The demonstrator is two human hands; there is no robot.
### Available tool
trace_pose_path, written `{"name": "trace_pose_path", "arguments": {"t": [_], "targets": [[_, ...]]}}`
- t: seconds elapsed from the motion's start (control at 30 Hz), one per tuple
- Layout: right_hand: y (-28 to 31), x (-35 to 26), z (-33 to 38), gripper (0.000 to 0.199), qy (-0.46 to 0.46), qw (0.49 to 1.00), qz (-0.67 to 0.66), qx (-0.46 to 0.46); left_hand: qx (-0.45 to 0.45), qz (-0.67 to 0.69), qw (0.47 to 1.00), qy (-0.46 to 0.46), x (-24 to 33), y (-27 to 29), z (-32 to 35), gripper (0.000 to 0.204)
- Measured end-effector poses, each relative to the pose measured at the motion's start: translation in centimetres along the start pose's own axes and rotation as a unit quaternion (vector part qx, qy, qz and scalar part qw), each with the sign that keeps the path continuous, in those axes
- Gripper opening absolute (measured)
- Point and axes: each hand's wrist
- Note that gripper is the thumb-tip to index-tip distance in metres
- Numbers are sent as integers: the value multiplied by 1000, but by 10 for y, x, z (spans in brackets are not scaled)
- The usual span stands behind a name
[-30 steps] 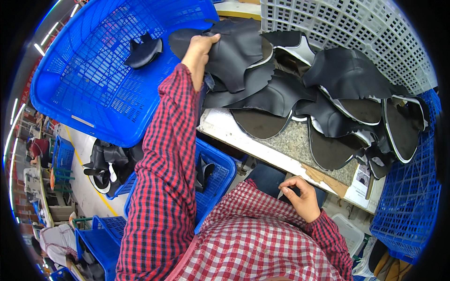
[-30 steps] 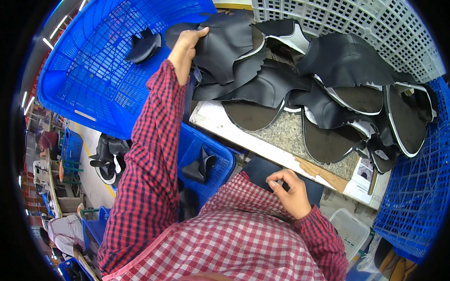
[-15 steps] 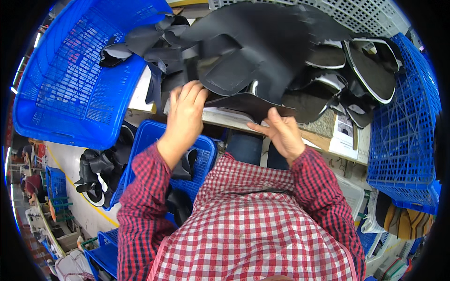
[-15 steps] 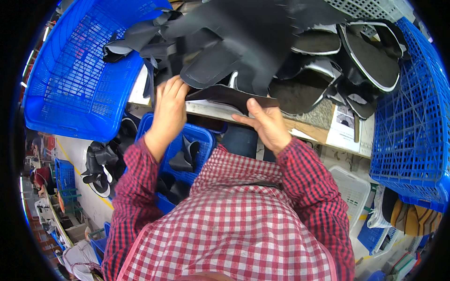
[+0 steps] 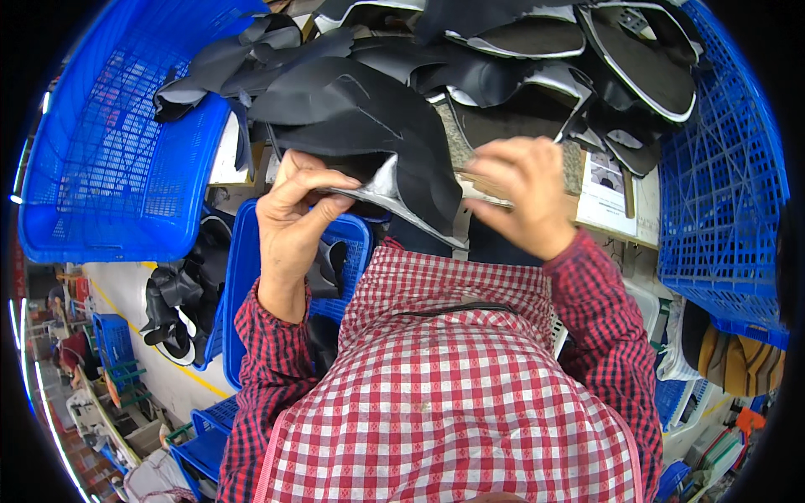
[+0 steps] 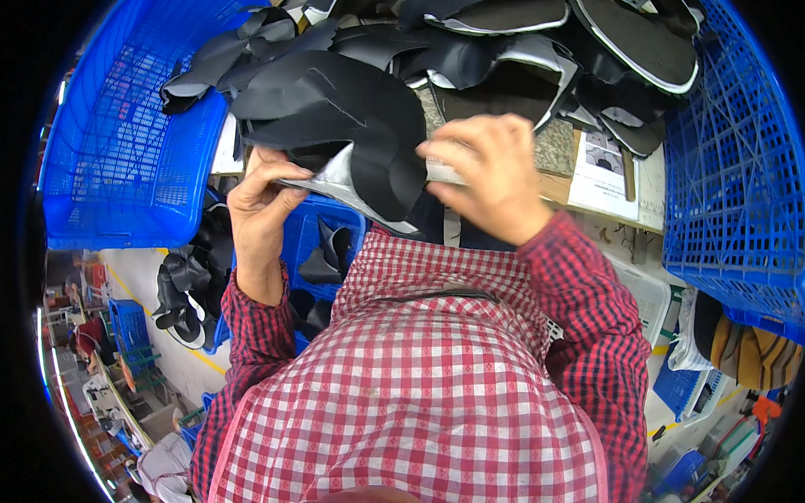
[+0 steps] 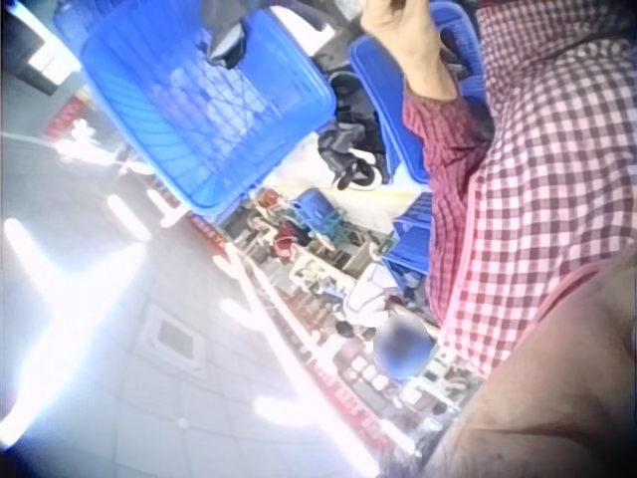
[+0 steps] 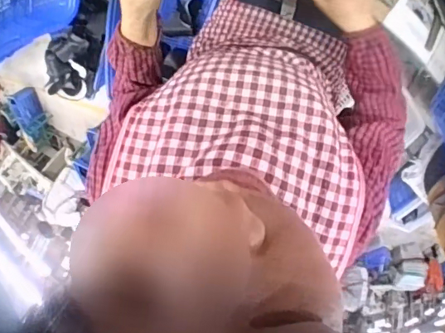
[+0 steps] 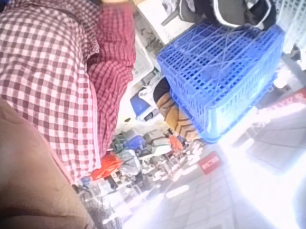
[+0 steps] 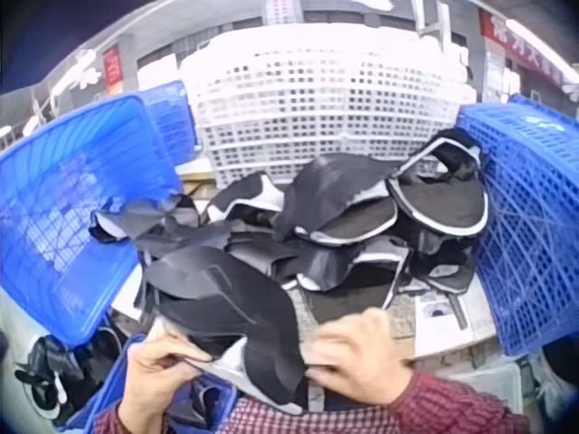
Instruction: The person repeatedly picks up black slipper uppers and white insoles, aligns them, and presses the edges together by hand. They turn each slipper over to check the bond and place finished units into a blue basket. The process is repeated for multiple pairs.
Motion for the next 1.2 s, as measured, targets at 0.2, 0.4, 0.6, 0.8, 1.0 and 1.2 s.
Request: {"name": "trace_pose_path", "arguments": {"t": [0.2, 0.4, 0.6, 0.8, 1.0, 1.2], "targets": [[-50, -10, 9, 48, -35, 994, -46, 94, 4, 86, 996, 19, 10, 4, -8, 13], [10, 41, -67, 29, -373, 814, -431, 110, -103, 5, 993, -48, 35, 7, -28, 20], [-8, 80, -105, 36, -278, 957, 12, 85, -80, -113, 986, -91, 45, -23, -72, 21], [-28, 40, -61, 32, 73, 972, 0, 222, -13, -121, 986, -114, 33, -14, -66, 24], [-47, 18, -33, 48, 39, 996, -46, 65, -29, -111, 991, -71, 24, -12, -58, 23], [-7, 59, -66, 24, 17, 974, -151, -168, -130, -252, 951, -121, 36, 0, -53, 25]]}}
Point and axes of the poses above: each hand's wrist, its own z-axis away from the middle knuckle, its own y-axis out of the back of the hand, x = y × z, and after that the axes turned 5 degrees about -x, right-handed
